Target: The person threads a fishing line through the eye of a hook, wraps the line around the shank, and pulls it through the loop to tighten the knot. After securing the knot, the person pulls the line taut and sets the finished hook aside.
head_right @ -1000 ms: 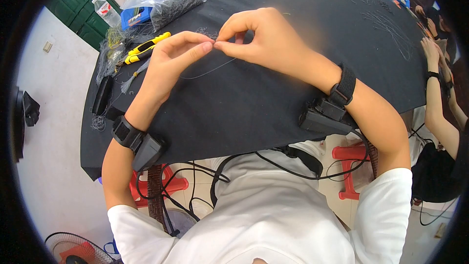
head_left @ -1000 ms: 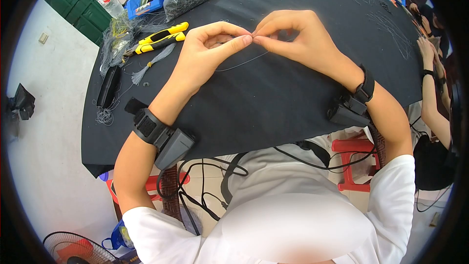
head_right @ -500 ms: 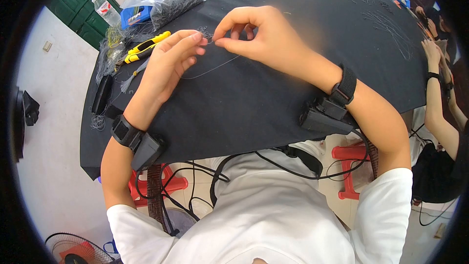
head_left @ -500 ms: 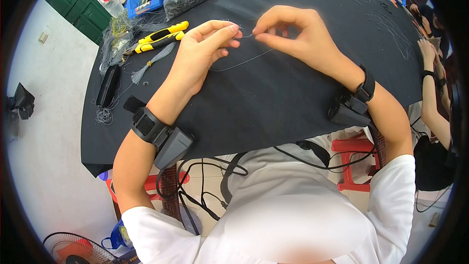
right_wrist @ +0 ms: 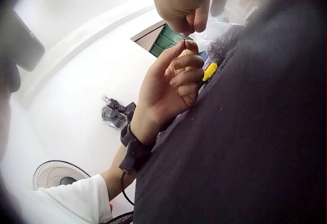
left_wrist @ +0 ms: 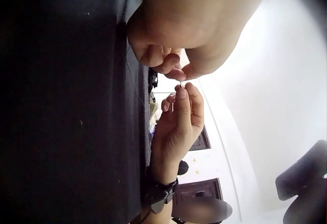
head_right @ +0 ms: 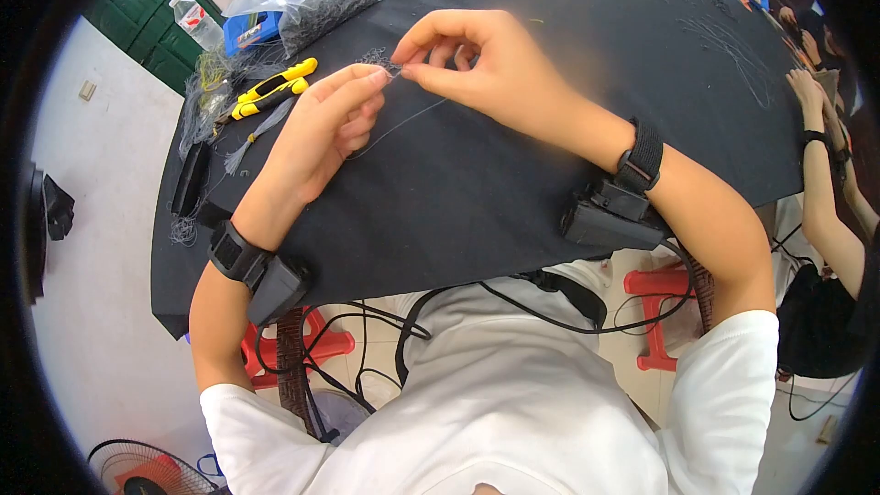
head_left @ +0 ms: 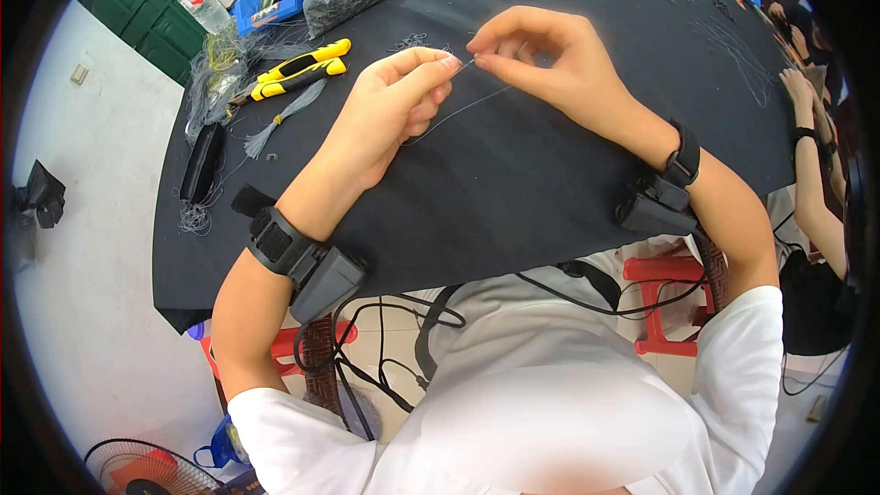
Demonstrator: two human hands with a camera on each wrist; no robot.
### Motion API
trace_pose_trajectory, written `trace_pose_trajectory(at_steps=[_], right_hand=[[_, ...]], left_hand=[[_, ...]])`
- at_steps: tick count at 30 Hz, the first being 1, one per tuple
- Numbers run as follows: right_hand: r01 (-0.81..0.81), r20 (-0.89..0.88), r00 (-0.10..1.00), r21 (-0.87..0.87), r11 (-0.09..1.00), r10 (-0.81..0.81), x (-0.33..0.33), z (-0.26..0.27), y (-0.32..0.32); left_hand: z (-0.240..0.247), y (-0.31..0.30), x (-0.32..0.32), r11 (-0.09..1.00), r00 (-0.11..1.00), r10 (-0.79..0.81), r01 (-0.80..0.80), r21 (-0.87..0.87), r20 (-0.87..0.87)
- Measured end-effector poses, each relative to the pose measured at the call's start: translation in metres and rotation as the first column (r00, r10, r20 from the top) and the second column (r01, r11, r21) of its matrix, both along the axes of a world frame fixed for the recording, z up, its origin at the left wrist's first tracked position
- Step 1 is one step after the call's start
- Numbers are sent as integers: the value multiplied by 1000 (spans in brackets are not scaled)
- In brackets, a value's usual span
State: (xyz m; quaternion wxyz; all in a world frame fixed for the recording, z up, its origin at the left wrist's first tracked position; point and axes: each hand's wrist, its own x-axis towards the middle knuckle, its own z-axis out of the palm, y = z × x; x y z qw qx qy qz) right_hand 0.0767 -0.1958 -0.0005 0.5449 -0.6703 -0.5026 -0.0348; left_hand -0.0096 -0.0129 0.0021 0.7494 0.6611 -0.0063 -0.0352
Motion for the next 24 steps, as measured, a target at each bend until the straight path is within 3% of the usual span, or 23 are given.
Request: trace_pose_trajectory(at_steps=[7, 24], right_hand=[[29, 89, 996, -71, 997, -23, 1, -1, -1], [-6, -71, 997, -97, 995, -1, -2, 0, 1]], left_hand=[[2, -2, -2, 1000, 1000, -1, 2, 18, -31], [0, -4, -1, 993, 997, 59, -63, 100, 45]])
